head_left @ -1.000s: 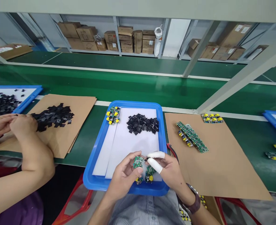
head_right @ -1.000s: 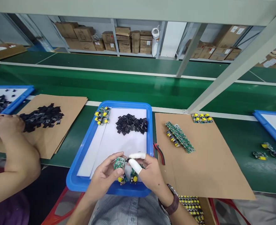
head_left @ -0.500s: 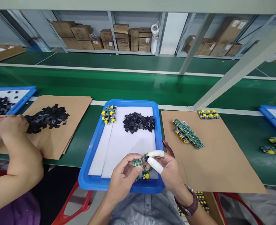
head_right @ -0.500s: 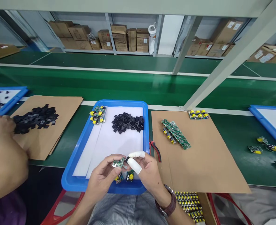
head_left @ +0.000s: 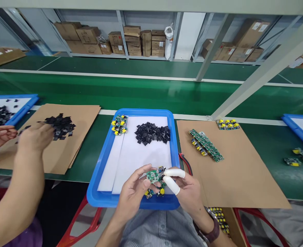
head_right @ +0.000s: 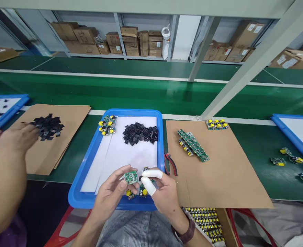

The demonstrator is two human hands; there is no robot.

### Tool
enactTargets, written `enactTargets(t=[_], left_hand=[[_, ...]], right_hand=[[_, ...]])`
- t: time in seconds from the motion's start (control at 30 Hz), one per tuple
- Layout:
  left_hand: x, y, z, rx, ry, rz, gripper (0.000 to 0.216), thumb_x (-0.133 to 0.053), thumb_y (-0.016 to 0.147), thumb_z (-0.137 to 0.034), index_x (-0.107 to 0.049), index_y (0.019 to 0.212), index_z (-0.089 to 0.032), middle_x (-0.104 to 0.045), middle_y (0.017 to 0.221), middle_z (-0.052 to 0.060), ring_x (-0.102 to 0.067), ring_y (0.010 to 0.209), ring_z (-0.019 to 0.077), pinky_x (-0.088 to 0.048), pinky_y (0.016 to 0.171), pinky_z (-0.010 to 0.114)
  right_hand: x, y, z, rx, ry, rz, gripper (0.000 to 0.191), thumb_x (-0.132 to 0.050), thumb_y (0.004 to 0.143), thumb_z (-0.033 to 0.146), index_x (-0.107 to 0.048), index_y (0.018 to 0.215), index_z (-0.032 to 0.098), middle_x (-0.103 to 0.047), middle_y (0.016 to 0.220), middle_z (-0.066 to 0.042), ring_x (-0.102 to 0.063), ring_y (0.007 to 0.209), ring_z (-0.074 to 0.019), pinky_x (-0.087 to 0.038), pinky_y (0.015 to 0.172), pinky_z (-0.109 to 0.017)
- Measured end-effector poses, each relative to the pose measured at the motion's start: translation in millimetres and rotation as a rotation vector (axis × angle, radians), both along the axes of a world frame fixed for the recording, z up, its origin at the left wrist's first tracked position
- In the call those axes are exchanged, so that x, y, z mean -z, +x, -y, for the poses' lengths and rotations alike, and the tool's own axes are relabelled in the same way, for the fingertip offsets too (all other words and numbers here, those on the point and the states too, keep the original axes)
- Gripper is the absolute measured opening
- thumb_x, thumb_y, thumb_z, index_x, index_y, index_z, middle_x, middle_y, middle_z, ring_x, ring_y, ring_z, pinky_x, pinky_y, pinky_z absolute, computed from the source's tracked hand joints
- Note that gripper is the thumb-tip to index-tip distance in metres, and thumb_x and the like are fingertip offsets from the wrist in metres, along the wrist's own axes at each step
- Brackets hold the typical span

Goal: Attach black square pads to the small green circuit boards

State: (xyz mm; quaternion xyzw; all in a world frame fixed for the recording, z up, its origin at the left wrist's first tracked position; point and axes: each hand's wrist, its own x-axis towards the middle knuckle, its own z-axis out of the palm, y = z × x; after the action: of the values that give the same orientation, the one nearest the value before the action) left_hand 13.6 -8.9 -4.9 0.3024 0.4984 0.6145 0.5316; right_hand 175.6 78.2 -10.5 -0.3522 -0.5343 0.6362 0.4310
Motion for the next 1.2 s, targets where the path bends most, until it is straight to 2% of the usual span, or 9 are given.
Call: enactTargets(t=[0.13,0.27,0.37,0.5,0.6,0.87,1.03,1.2], left_hand=[[-1.9,-2.3,1.1,0.012,-0.003,0.081,0.033,-0.067,0.098,-0.036,-0.069,0.127,-0.020,-0.068,0.134,0.016,-0.076,0.093,0.0278,-0.063,0.084,0.042],[-4.6,-1.4,0.1,0.052,-0.016,0.056,0.038,-0.076,0.091,-0.029,-0.070,0.128,-0.021,-0.066,0.139,0.015,-0.073,0.105,0.0298,-0.063,0.089,0.040],[-1.1,0.3,-0.1,0.023,-0.016,0.003,0.035,-0.076,0.091,-0.024,-0.072,0.126,-0.024,-0.068,0.138,0.012,-0.070,0.115,0.0296,-0.063,0.091,0.037],[7.3,2.0,0.4,-0.041,0.007,-0.086,0.036,-0.079,0.088,-0.018,-0.074,0.123,-0.027,-0.073,0.129,0.009,-0.073,0.108,0.0250,-0.062,0.093,0.034],[12.6,1.7,0.7,-0.074,0.055,-0.141,0.033,-0.080,0.086,-0.015,-0.078,0.117,-0.026,-0.074,0.129,0.009,-0.070,0.116,0.0276,-0.059,0.102,0.039],[20.8,1.6,3.1,-0.088,0.104,-0.334,0.038,-0.080,0.085,-0.012,-0.078,0.118,-0.030,-0.074,0.127,0.010,-0.070,0.119,0.0307,-0.061,0.101,0.047],[23.1,2.3,3.4,-0.103,0.133,-0.377,0.040,-0.079,0.086,-0.011,-0.077,0.120,-0.033,-0.074,0.126,0.007,-0.072,0.115,0.0289,-0.064,0.095,0.043],[24.0,-0.4,3.1,-0.073,0.217,-0.539,0.045,-0.079,0.086,-0.009,-0.074,0.125,-0.031,-0.075,0.126,0.008,-0.073,0.113,0.0265,-0.064,0.097,0.041]], right_hand=[[-1.3,0.4,2.9,0.016,0.106,0.015,0.015,-0.079,0.085,0.022,-0.083,0.099,0.027,-0.078,0.093,-0.006,-0.073,0.081,-0.0188,-0.063,0.075,-0.029],[-0.6,-0.7,5.1,-0.035,0.197,0.053,0.017,-0.074,0.089,0.020,-0.081,0.103,0.026,-0.076,0.097,-0.008,-0.071,0.085,-0.0205,-0.061,0.075,-0.032],[1.7,-1.3,8.0,-0.023,0.210,0.134,0.019,-0.073,0.089,0.018,-0.079,0.105,0.026,-0.075,0.096,-0.006,-0.071,0.086,-0.0200,-0.060,0.077,-0.032],[1.5,-2.9,9.7,-0.064,0.242,0.177,0.021,-0.070,0.089,0.012,-0.077,0.104,0.026,-0.073,0.094,-0.004,-0.070,0.085,-0.0187,-0.057,0.077,-0.030],[-1.3,-3.7,8.5,-0.079,0.312,0.191,0.028,-0.068,0.090,0.008,-0.074,0.108,0.028,-0.072,0.095,-0.002,-0.068,0.083,-0.0165,-0.055,0.076,-0.029],[-6.4,-2.5,6.7,-0.086,0.447,0.225,0.036,-0.064,0.091,0.002,-0.069,0.113,0.030,-0.066,0.094,0.000,-0.065,0.085,-0.0144,-0.052,0.076,-0.026],[-9.5,-1.2,4.7,-0.125,0.437,0.233,0.031,-0.065,0.091,0.003,-0.071,0.107,0.028,-0.064,0.088,0.001,-0.062,0.079,-0.0132,-0.050,0.071,-0.025],[-9.2,-0.5,3.5,-0.147,0.404,0.231,0.027,-0.064,0.090,0.003,-0.071,0.102,0.026,-0.061,0.087,0.002,-0.059,0.077,-0.0127,-0.047,0.069,-0.024]])
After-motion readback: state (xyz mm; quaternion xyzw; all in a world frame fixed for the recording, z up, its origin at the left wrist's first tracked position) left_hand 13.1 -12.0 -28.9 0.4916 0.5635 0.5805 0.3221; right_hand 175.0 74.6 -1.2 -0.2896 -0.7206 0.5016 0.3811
